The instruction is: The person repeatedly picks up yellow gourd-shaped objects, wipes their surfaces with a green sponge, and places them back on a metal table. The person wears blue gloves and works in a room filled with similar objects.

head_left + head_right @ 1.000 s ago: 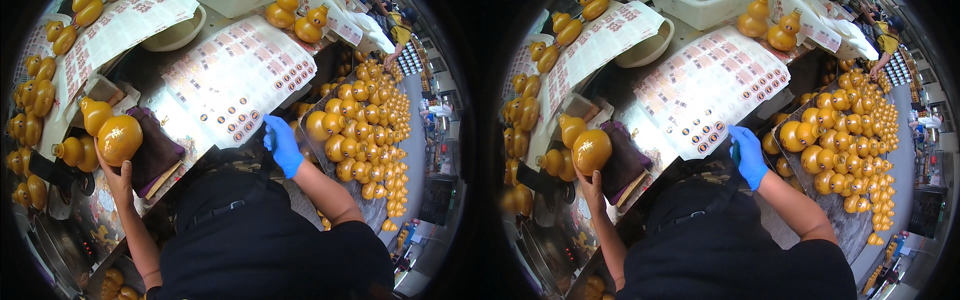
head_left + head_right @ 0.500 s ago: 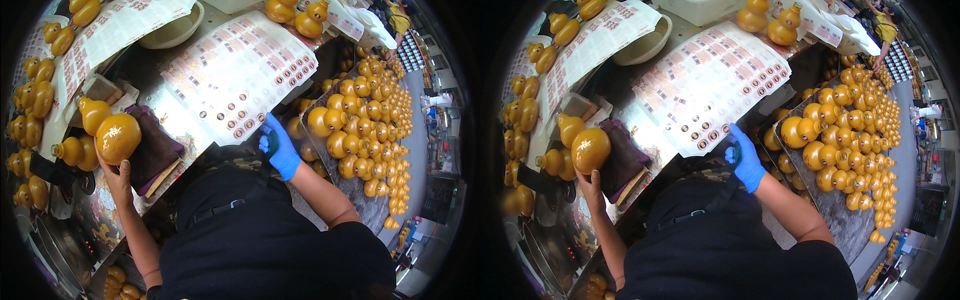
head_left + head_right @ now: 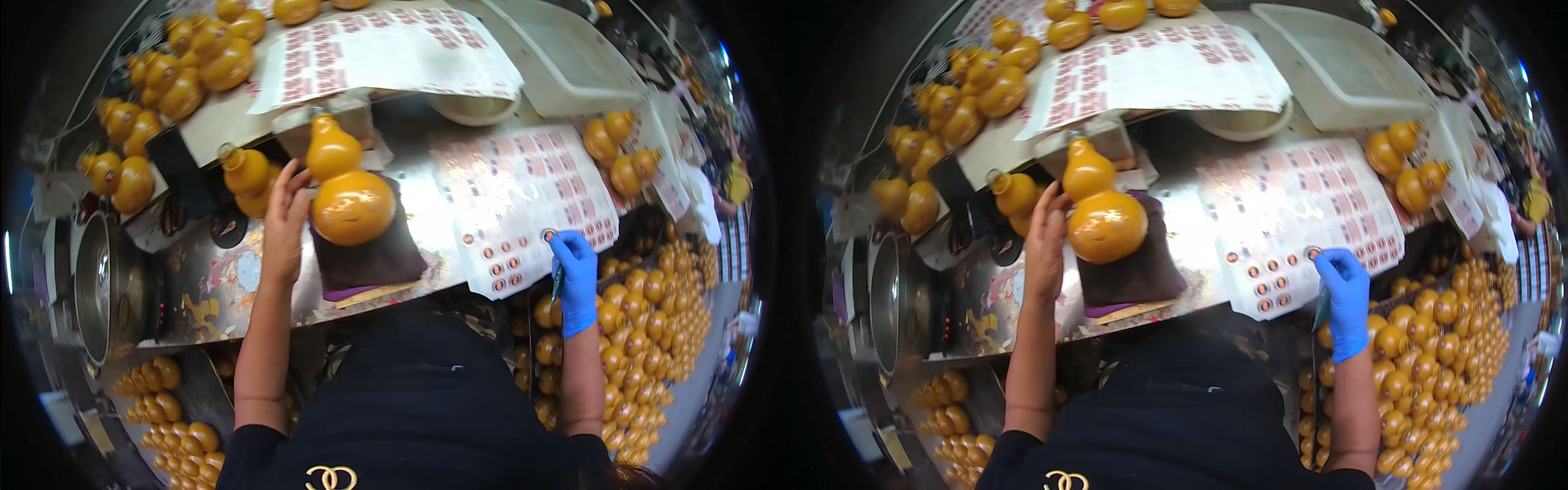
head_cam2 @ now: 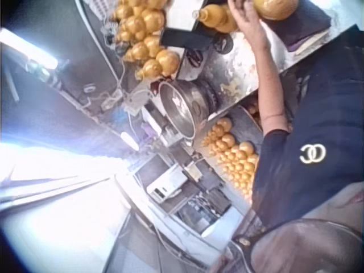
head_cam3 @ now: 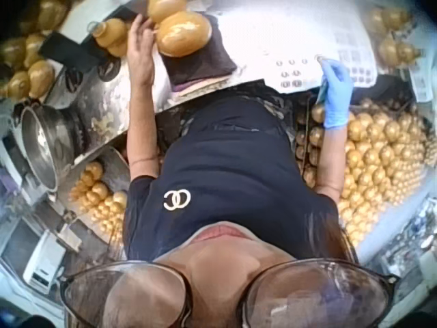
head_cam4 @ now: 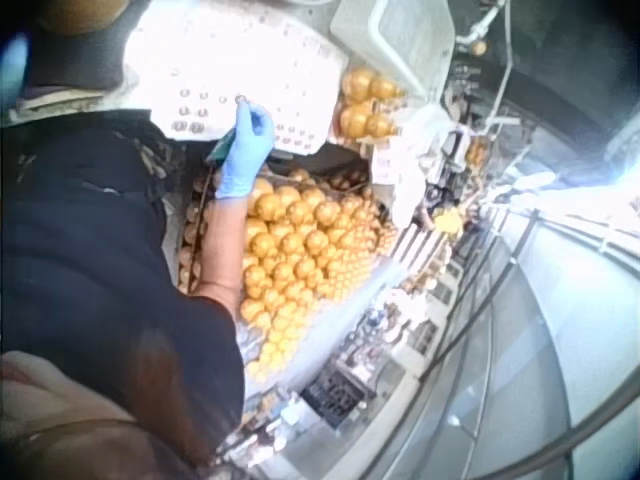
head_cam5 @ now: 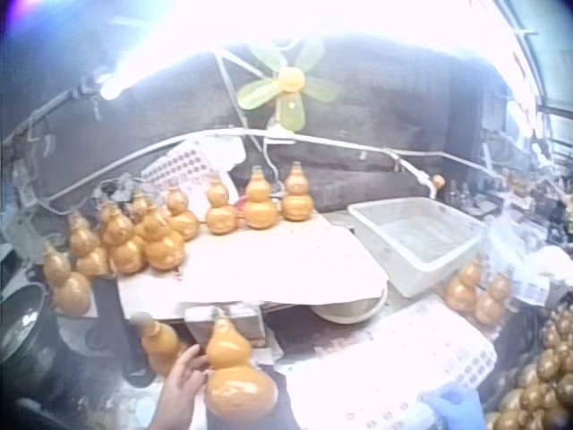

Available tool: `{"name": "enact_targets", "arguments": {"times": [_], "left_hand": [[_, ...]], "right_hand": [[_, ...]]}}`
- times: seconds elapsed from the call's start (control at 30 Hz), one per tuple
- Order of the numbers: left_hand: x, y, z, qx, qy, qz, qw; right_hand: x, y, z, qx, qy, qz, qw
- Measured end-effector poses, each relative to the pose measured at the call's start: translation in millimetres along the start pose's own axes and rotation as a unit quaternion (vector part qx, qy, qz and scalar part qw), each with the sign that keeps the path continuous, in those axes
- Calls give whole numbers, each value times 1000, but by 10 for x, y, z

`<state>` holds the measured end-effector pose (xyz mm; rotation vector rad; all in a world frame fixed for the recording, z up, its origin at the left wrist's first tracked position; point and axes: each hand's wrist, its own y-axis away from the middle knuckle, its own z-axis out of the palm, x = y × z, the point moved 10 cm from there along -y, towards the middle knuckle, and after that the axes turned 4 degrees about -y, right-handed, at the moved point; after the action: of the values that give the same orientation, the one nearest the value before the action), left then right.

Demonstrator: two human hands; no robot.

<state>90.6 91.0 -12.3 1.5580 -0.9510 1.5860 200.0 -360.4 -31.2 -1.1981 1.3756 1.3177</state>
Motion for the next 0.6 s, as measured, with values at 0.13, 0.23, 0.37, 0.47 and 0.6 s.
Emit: {"name": "enact_targets", "arguments": {"times": [0.13, 0.23, 0.37, 0.47, 0.6], "left_hand": [[-20, -188, 113, -15, 129, -17, 991], [-69, -225, 230, -45, 156, -59, 985], [-103, -212, 253, -65, 188, -84, 976], [-79, -234, 213, -55, 255, -95, 961], [174, -261, 159, -46, 167, -31, 984]], "right_hand": [[-1110, -165, 1531, -305, 242, -115, 914], [-1577, -69, 2544, -469, 300, -266, 787], [-1774, 169, 3546, -564, 414, -362, 616], [-1714, 306, 3985, -580, 508, -400, 495], [-1661, 446, 4279, -602, 560, -397, 409]]}}
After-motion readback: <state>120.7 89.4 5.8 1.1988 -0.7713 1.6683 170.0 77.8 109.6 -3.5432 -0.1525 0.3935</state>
